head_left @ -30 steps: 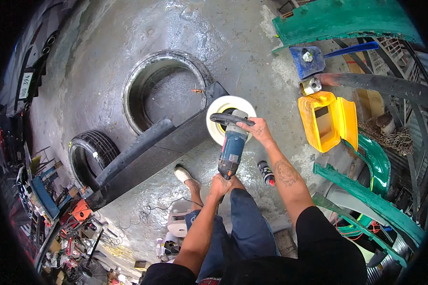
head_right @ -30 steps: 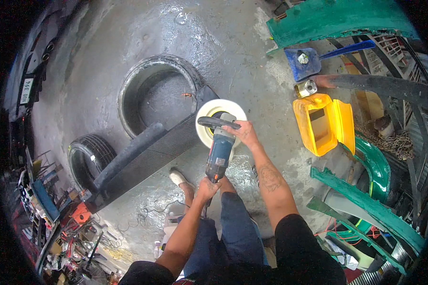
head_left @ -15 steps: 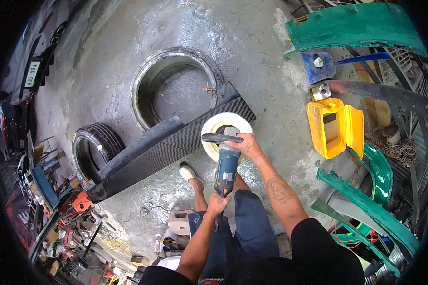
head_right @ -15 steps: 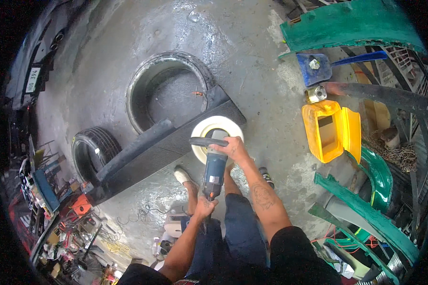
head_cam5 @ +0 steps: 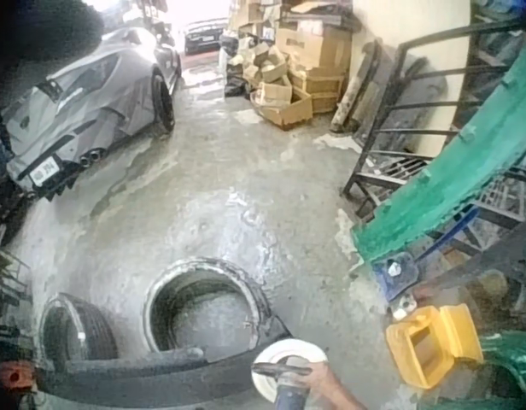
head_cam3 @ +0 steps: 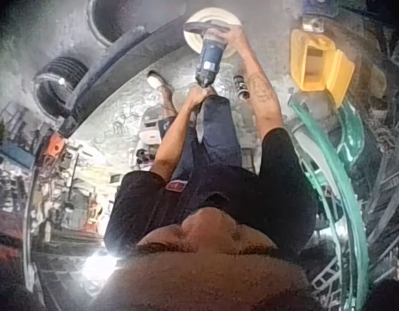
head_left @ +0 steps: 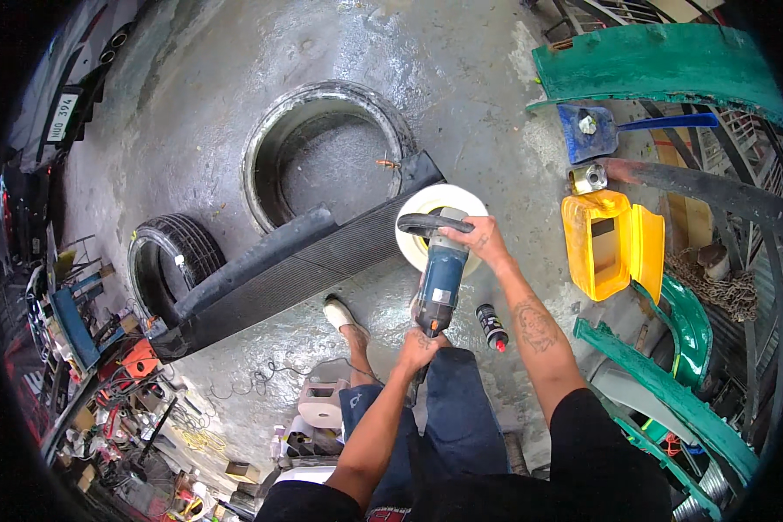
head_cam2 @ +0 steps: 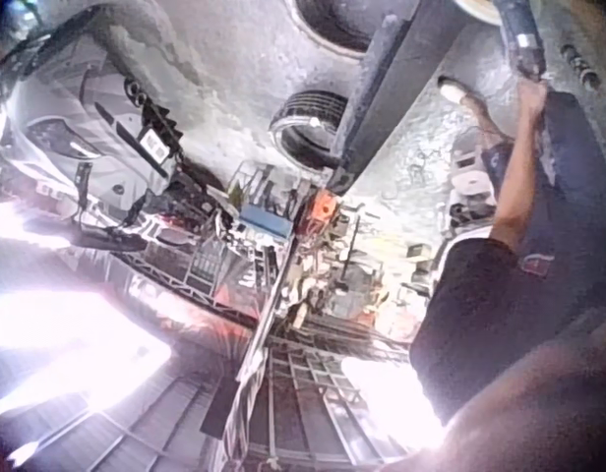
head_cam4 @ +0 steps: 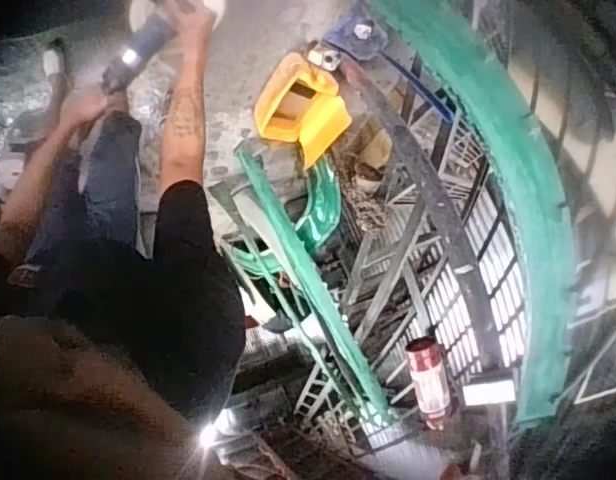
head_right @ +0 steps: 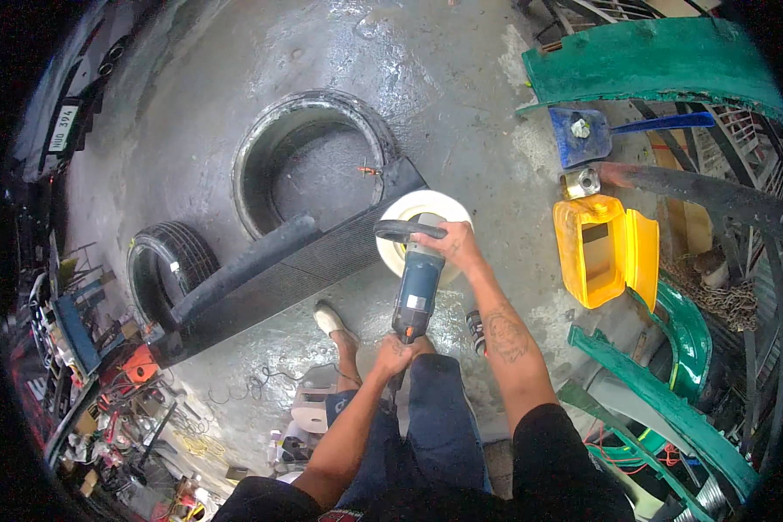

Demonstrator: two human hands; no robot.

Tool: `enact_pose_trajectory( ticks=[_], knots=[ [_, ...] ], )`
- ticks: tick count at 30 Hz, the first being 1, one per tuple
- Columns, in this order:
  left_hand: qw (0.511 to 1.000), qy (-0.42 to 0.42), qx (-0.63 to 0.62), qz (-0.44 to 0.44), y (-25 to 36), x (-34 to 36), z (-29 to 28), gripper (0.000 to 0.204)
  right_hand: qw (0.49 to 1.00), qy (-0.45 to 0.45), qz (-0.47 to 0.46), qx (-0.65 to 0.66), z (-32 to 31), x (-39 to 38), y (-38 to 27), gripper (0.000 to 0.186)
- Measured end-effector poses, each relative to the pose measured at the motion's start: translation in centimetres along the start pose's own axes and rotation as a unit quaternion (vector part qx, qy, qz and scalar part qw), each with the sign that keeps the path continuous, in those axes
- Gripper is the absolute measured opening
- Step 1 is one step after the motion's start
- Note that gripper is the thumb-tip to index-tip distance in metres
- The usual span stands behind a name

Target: The person uses a power polisher to buff a long black carbon fiber component, moving the tool steadily along its surface.

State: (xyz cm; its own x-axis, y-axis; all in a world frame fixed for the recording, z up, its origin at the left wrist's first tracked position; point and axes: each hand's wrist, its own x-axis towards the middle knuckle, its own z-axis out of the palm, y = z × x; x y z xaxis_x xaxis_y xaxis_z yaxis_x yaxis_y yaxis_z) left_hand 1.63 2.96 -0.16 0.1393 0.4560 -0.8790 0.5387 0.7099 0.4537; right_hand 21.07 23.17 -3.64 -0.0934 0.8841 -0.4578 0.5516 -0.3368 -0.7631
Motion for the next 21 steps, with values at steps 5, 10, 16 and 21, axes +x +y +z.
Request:
enact_pose_trajectory(
  ticks=[5, 10, 16, 21],
  knots=[
    [0.999, 0.02, -0.022, 0.016, -1.1, 1.1, 1.2, 0.042, 1.0, 0.003, -0.012, -0.017, -0.3, 0.6, -0.3, 0.047],
    [0.997, 0.043, -0.06, 0.011, 0.0, 1.2, 0.9, 0.038, 0.999, -0.007, -0.006, -0.031, -0.8, 1.1, -0.7, 0.046],
    [0.995, 0.072, -0.051, 0.052, -0.9, 1.1, 0.6, 0.036, 1.0, 0.0, 0.004, 0.007, -0.2, 1.0, -1.3, 0.049],
    [0.998, 0.001, -0.068, -0.006, -1.1, -2.4, -0.9, 0.037, 1.0, -0.016, -0.007, -0.005, 2.4, -0.9, -1.5, 0.05]
  ],
)
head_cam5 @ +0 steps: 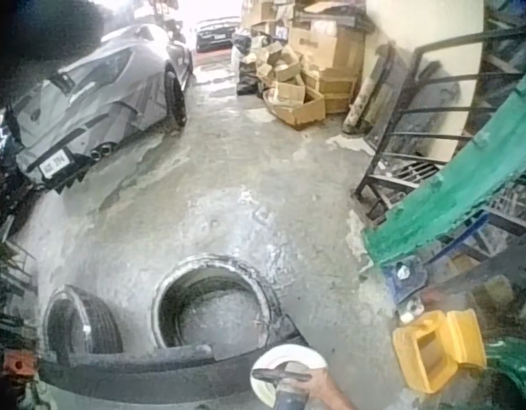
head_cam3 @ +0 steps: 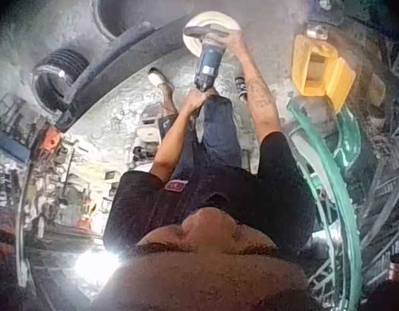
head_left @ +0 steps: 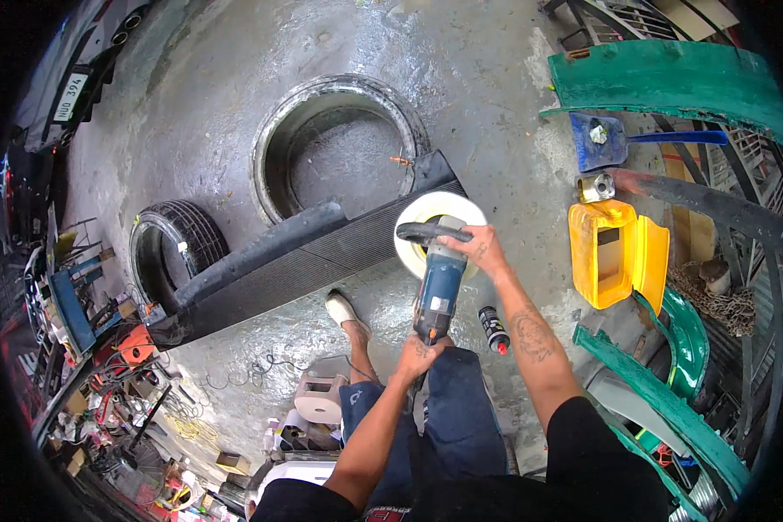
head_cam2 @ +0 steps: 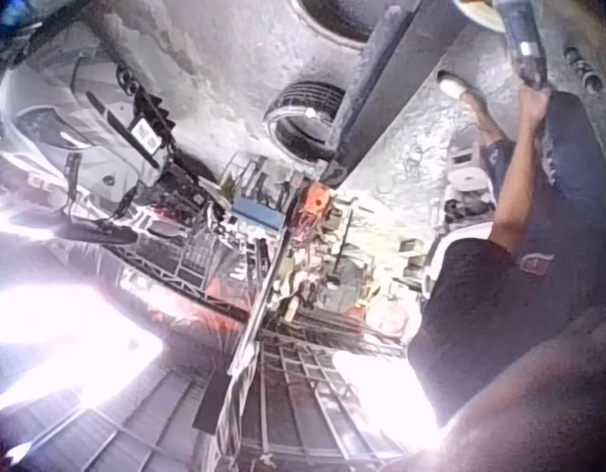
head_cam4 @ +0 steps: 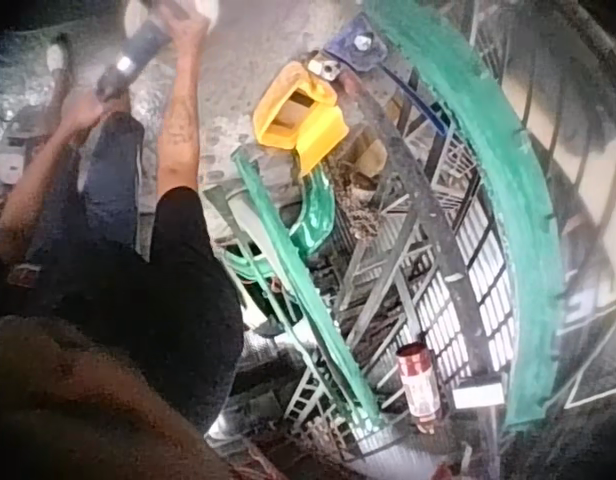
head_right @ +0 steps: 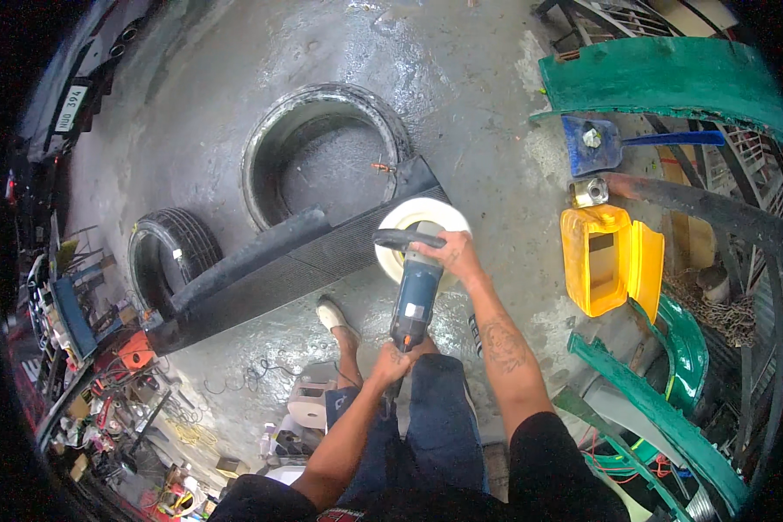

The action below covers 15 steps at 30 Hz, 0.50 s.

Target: The person uses a power polisher to buff a long black carbon fiber component, moving the tool steadily along its surface.

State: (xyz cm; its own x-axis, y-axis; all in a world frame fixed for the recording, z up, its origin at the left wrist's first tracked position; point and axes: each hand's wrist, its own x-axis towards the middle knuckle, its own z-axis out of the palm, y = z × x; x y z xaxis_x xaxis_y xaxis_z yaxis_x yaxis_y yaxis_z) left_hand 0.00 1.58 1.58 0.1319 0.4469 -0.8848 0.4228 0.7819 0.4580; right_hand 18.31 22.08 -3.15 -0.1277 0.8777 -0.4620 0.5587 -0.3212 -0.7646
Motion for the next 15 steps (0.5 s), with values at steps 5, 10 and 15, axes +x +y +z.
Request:
enact_pose_trajectory(
  ticks=[5, 10, 15],
  knots=[
    [0.996, 0.026, -0.001, -0.088, -3.4, -3.4, -1.1, 0.035, 0.998, -0.045, -0.008, 0.031, 4.6, -1.9, -0.4, 0.056],
    [0.997, 0.047, 0.01, -0.062, -3.2, -3.9, -1.1, 0.034, 0.999, -0.045, -0.013, 0.006, 5.1, -2.1, -0.1, 0.057],
    [0.998, 0.052, 0.023, -0.001, -1.7, -0.5, 0.2, 0.042, 1.0, -0.01, 0.002, 0.027, 1.8, -0.2, 1.2, 0.05]
  ],
)
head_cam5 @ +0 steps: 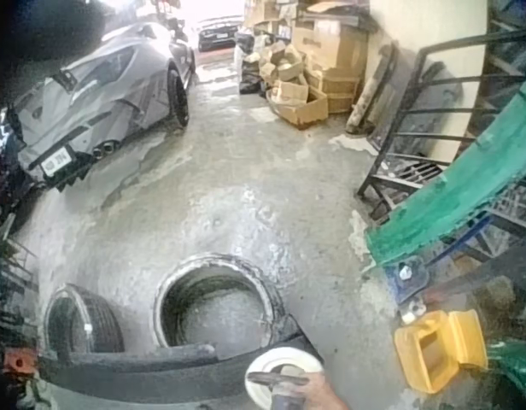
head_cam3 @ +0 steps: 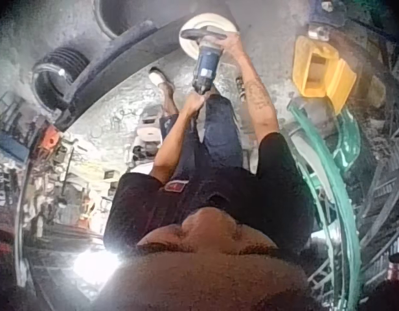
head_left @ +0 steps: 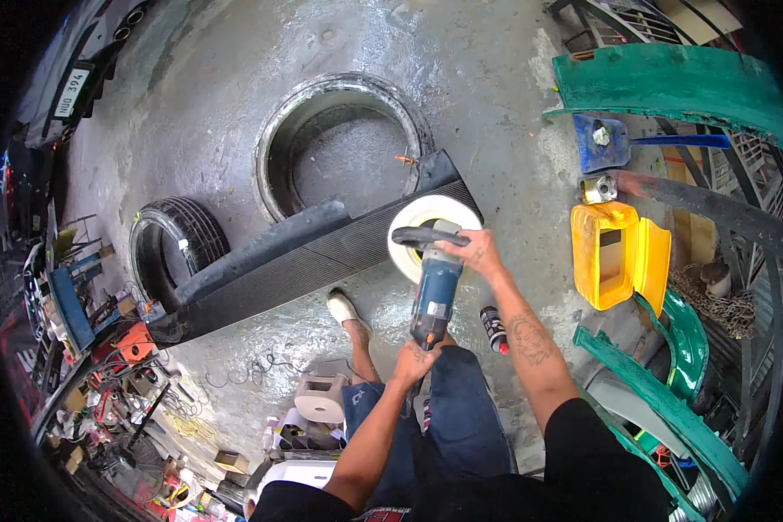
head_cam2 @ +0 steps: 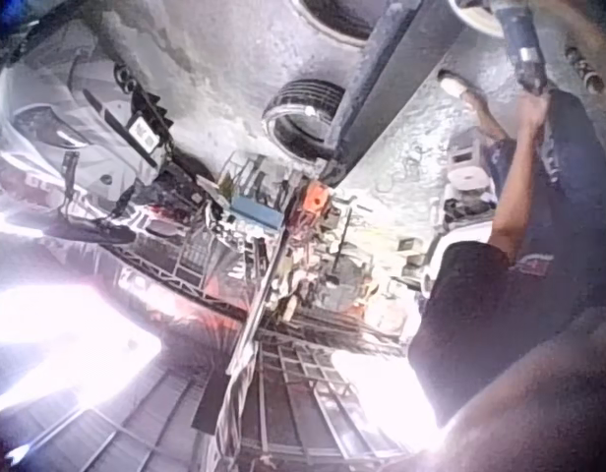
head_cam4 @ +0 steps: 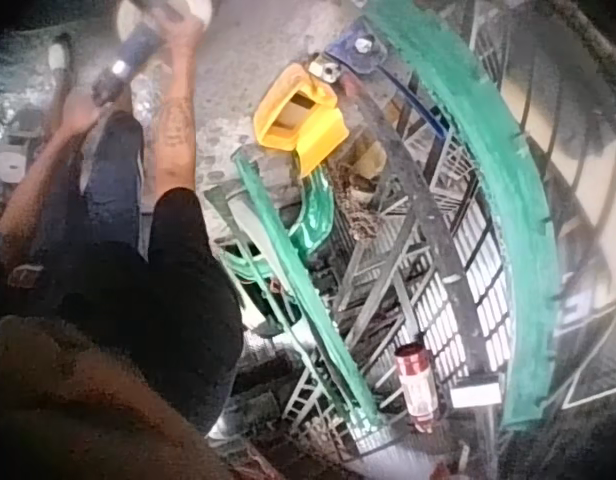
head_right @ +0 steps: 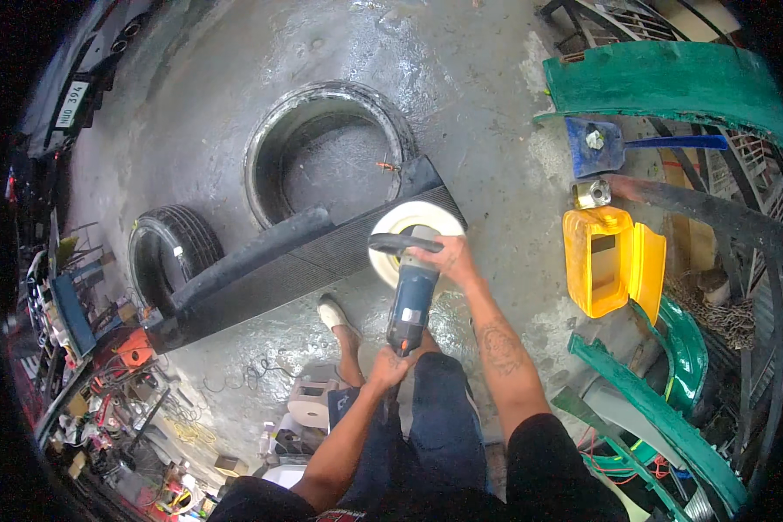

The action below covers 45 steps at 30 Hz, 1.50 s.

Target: The person uses a power polisher to buff a long black carbon fiber component, moving the tool steadily along its surface.

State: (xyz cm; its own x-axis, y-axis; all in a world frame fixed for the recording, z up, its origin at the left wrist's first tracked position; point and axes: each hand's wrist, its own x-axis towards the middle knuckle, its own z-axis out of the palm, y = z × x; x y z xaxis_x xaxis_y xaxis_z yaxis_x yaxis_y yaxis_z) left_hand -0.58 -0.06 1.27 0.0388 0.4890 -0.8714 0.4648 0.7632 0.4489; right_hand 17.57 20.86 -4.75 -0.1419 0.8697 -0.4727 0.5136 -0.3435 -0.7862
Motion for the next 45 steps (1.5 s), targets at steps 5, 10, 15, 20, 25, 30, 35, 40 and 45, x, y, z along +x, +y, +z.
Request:
enact_pose_trajectory(
  ticks=[5, 10, 15, 20, 25, 30, 35, 40, 45],
  knots=[
    [0.998, 0.027, 0.035, 0.036, -0.6, 3.7, 2.1, 0.05, 0.999, 0.009, 0.008, 0.042, -3.2, 1.5, -1.2, 0.046],
    [0.999, 0.001, -0.033, 0.021, 1.8, 2.8, 2.4, 0.047, 0.999, 0.016, 0.018, 0.03, -4.5, 1.1, -1.1, 0.042],
    [0.999, 0.032, -0.018, 0.016, -2.7, -0.9, -0.7, 0.041, 0.998, -0.005, -0.045, 0.054, 1.9, 0.0, -3.3, 0.044],
    [0.994, 0.046, -0.054, -0.079, -2.4, -4.3, -4.5, 0.043, 0.993, -0.116, -0.013, -0.006, 8.1, 0.9, -4.9, 0.06],
    [0.984, 0.108, -0.098, -0.099, -3.6, -5.7, -6.1, 0.041, 0.985, -0.162, -0.056, -0.001, 11.9, 1.6, -8.2, 0.062],
    [0.982, 0.085, -0.108, -0.129, -3.1, -4.5, -5.2, 0.041, 0.988, -0.141, -0.063, 0.023, 10.2, 1.9, -7.2, 0.065],
    [0.995, 0.043, -0.06, -0.066, -2.2, -1.8, -2.9, 0.038, 0.995, -0.102, -0.01, -0.009, 6.1, 2.9, -4.4, 0.064],
    [0.998, 0.054, -0.028, 0.006, 1.6, -0.7, -1.6, 0.036, 0.997, -0.033, -0.07, -0.006, 2.1, 2.4, -4.5, 0.049],
    [0.997, 0.035, -0.06, -0.019, -1.9, -1.8, -2.1, 0.037, 0.996, -0.058, -0.066, -0.004, 4.7, 1.8, -4.5, 0.048]
  ],
)
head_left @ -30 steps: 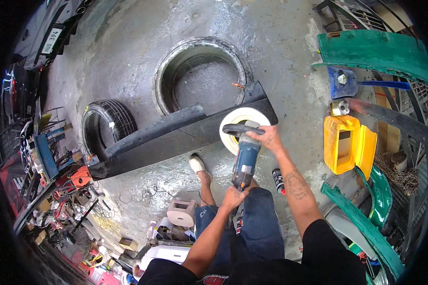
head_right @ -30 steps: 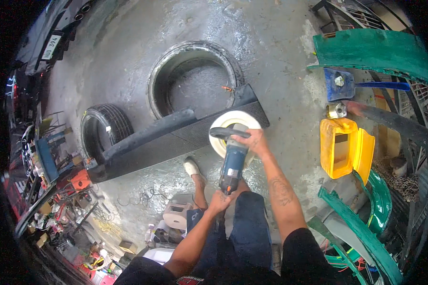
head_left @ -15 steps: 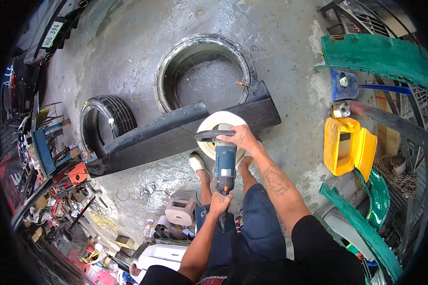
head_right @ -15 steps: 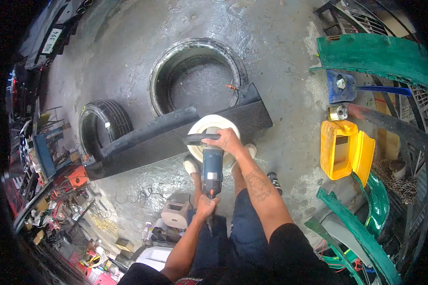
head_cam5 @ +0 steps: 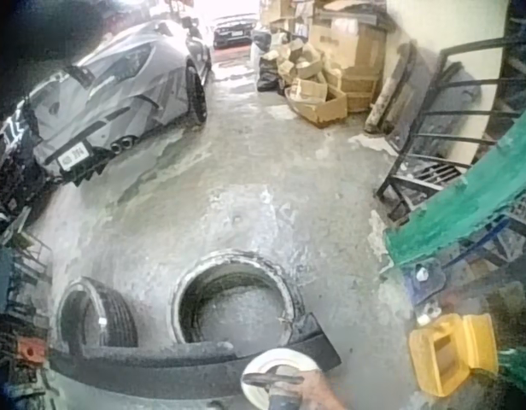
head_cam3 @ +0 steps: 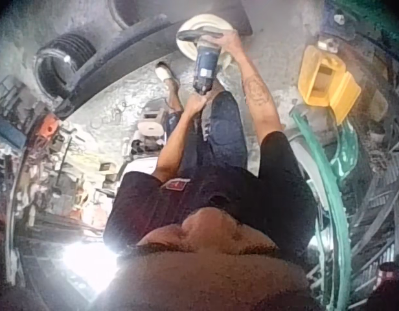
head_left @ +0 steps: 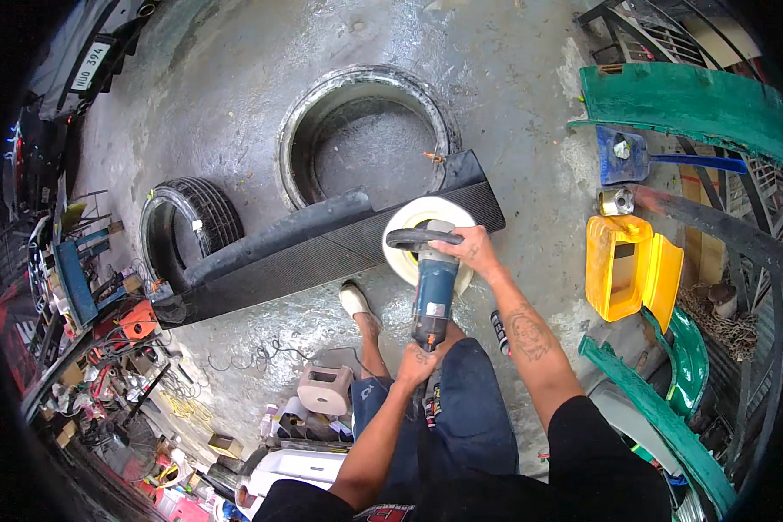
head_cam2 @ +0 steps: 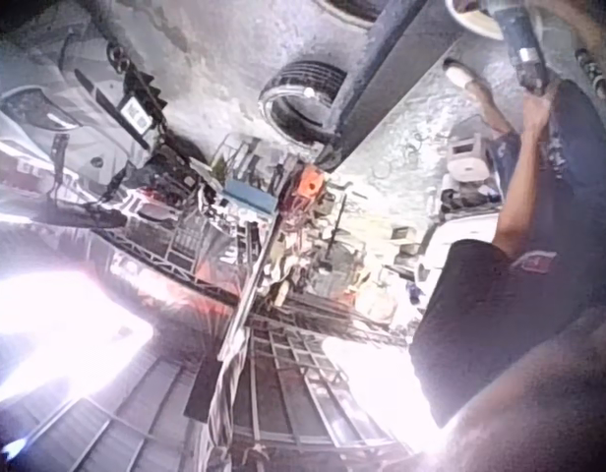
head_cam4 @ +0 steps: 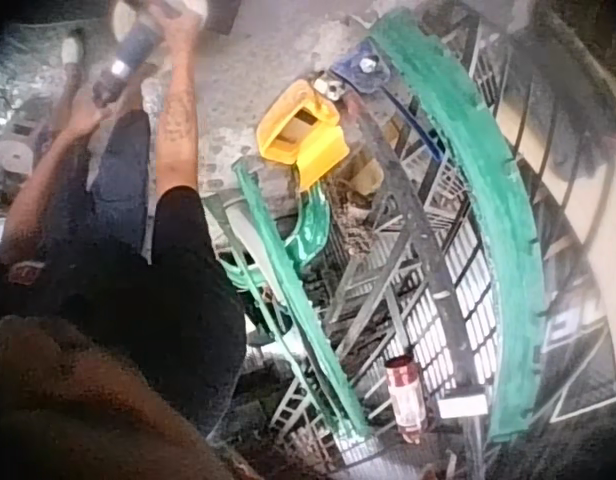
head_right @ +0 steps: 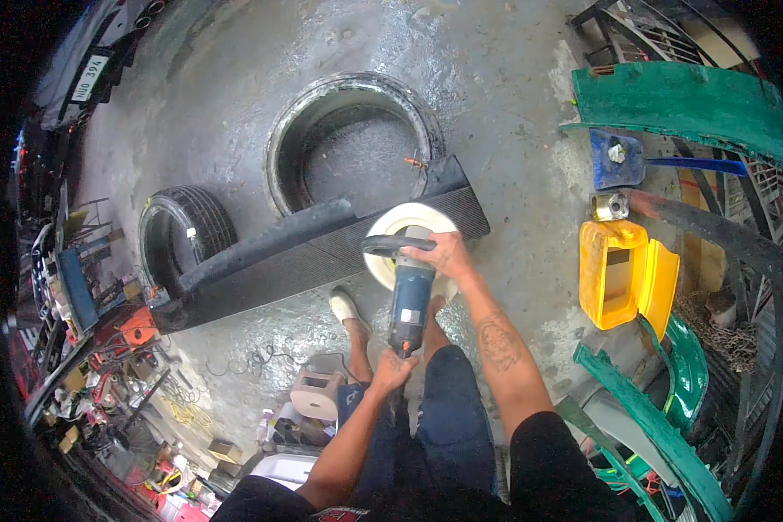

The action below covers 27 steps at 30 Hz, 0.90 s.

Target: The person uses a power polisher to buff a long black carbon fiber component, moving the tool steadily along its surface.

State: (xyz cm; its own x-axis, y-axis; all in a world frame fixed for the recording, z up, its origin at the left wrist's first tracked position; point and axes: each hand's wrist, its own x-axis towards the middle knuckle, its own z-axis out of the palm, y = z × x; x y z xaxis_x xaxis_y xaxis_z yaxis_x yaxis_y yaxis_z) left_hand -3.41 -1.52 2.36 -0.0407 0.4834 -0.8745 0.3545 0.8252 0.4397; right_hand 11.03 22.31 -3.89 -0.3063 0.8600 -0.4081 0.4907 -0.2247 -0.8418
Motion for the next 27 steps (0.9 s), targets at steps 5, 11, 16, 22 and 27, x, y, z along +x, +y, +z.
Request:
enact_pose_trajectory(
  ticks=[5, 11, 16, 22, 27],
  knots=[
    [0.994, 0.064, -0.03, -0.082, -1.0, -2.5, -4.0, 0.035, 0.994, -0.086, 0.049, 0.041, 6.1, 0.8, -1.2, 0.07],
    [0.985, 0.07, 0.129, -0.092, -8.0, -4.0, -12.1, 0.039, 0.984, -0.126, 0.07, 0.103, 14.3, 0.1, -3.8, 0.074],
    [0.961, 0.102, 0.232, -0.111, -14.2, -5.0, -20.8, 0.046, 0.974, -0.134, 0.06, 0.171, 17.9, -2.6, -6.4, 0.067],
    [0.941, 0.086, 0.323, -0.046, -12.3, -3.0, -24.6, 0.047, 0.974, -0.083, 0.079, 0.196, 18.9, -6.8, -5.1, 0.052],
    [0.919, 0.094, 0.382, 0.009, -12.3, -0.1, -27.2, 0.054, 0.969, -0.004, 0.075, 0.236, 19.7, -8.5, -4.9, 0.042]
  ],
)
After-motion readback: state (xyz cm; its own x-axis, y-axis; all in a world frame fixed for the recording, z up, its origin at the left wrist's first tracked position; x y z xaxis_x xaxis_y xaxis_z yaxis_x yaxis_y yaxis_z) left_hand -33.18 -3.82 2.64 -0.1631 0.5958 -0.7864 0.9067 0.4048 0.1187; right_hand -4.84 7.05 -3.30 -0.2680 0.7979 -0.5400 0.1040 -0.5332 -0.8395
